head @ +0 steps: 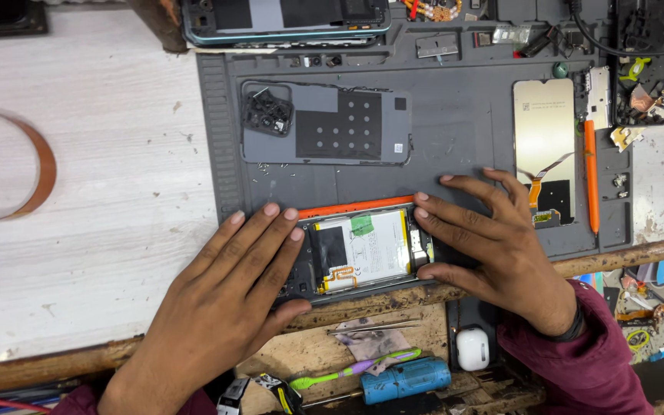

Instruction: The person reassembles a smartphone by inserting the battery, connecting internal cables, and securing the back cover. They use a screwdriver and tweezers to fasten screws and adjust components, then inspect the device before placing it on the workbench.

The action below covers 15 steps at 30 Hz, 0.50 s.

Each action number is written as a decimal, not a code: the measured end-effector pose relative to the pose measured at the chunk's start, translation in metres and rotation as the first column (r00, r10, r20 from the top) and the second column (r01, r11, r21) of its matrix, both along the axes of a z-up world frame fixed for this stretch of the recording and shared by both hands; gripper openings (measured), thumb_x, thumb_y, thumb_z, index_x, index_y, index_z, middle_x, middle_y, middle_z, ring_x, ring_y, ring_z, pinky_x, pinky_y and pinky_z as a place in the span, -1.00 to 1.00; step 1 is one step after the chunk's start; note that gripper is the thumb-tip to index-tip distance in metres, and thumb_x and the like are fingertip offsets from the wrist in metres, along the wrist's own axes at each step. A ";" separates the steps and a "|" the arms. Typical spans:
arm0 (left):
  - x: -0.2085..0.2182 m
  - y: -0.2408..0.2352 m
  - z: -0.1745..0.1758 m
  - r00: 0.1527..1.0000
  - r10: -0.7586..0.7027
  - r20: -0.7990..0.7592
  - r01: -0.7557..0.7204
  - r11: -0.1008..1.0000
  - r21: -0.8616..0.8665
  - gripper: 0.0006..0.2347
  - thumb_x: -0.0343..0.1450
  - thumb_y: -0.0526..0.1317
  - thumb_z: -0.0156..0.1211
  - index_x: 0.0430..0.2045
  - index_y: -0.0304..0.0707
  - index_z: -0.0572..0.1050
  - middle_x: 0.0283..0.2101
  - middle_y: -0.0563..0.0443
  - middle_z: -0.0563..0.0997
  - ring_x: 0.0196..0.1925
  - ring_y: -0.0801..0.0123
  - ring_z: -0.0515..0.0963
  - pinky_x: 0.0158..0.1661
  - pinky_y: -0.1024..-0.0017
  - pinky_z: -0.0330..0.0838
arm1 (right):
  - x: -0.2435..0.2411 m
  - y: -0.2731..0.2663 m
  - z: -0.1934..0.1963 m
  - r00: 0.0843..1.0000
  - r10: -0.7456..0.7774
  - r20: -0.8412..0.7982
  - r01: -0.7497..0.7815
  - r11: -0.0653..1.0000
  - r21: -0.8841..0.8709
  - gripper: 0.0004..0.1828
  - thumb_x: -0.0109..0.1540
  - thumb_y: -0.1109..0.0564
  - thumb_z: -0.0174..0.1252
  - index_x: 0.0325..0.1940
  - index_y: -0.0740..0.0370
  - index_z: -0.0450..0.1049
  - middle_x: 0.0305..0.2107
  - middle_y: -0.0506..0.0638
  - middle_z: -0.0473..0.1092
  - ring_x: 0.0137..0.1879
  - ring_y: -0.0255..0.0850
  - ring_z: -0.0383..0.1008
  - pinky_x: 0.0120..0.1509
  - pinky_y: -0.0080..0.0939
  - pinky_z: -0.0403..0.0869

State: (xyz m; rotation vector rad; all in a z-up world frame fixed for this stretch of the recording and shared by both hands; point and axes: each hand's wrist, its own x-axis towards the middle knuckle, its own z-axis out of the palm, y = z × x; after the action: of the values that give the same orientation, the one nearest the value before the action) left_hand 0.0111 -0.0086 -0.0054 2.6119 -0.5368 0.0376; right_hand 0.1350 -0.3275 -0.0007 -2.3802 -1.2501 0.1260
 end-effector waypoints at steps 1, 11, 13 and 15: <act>0.001 0.000 0.000 1.000 -0.002 -0.004 0.002 1.000 0.000 -0.37 0.34 0.09 0.25 0.18 -0.46 0.40 0.35 -0.21 0.36 0.44 0.09 0.25 0.39 0.11 0.08 | 0.000 0.000 -0.001 1.000 -0.006 -0.007 0.006 1.000 0.006 -0.27 0.05 -0.26 0.36 0.23 0.08 0.51 0.23 -0.16 0.41 0.42 -0.02 0.28 0.55 0.26 0.10; 0.003 0.001 0.003 0.999 0.000 0.034 0.001 1.000 -0.027 -0.35 0.31 0.08 0.30 0.16 -0.49 0.41 0.28 -0.25 0.43 0.38 0.04 0.35 0.37 0.08 0.15 | 0.003 -0.002 -0.002 0.998 0.057 -0.026 -0.055 0.996 0.073 -0.29 0.09 -0.15 0.40 0.23 0.22 0.50 0.24 0.00 0.39 0.43 0.07 0.28 0.55 0.27 0.19; 0.004 0.001 0.004 0.998 -0.013 0.069 0.013 1.000 -0.001 -0.36 0.32 0.06 0.31 0.15 -0.51 0.41 0.26 -0.28 0.44 0.37 0.01 0.37 0.36 0.08 0.17 | 0.003 -0.001 0.000 0.997 0.074 -0.004 -0.073 0.994 0.082 -0.31 0.10 -0.10 0.41 0.22 0.27 0.50 0.24 0.04 0.39 0.43 0.07 0.29 0.53 0.29 0.22; 0.003 -0.001 0.006 0.995 -0.022 0.096 0.018 0.999 0.038 -0.38 0.33 0.05 0.30 0.14 -0.53 0.41 0.25 -0.31 0.45 0.35 -0.01 0.38 0.35 0.09 0.19 | 0.002 0.000 0.002 0.995 0.101 0.026 -0.103 0.991 0.080 -0.39 0.08 -0.05 0.42 0.15 0.22 0.53 0.23 0.06 0.39 0.42 0.07 0.29 0.51 0.28 0.25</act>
State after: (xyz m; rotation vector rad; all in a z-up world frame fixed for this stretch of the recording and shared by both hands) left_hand 0.0140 -0.0092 0.0006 2.6510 -0.6027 0.1494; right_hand 0.1374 -0.3274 0.0015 -2.2548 -1.3612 0.0786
